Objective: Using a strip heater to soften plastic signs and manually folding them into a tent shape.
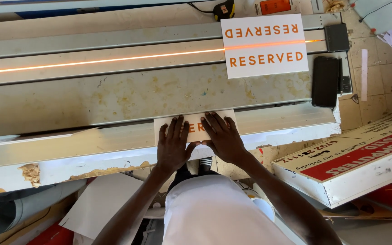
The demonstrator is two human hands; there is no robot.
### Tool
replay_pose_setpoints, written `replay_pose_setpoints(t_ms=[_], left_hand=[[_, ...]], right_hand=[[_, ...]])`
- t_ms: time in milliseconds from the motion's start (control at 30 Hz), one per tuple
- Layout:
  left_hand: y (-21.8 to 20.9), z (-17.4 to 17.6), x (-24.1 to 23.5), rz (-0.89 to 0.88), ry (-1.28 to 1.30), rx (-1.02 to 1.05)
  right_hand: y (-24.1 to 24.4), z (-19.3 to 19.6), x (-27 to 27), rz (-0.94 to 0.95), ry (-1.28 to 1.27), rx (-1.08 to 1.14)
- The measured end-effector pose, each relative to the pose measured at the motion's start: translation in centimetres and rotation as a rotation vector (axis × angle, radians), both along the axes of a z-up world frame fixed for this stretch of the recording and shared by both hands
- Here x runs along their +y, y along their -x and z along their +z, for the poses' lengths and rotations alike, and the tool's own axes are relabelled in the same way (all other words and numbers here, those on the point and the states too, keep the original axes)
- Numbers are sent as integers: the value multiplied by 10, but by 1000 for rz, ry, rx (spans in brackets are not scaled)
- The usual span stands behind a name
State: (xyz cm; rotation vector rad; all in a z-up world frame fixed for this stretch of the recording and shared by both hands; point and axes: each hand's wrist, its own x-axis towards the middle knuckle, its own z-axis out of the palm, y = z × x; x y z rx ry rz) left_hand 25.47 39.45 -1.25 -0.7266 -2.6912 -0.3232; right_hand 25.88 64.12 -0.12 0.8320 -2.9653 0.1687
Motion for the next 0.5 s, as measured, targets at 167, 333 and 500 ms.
replay_pose_setpoints(t_ms=[167, 333, 500], left_hand=[[-1, -3, 0, -1, -7, -22], [1, -1, -1, -3, -5, -56], [12, -20, -3, -39, 233, -123]], right_hand=[[1, -4, 0, 2, -12, -13], [2, -8, 3, 11, -26, 1], [1, -20, 3, 9, -85, 95]])
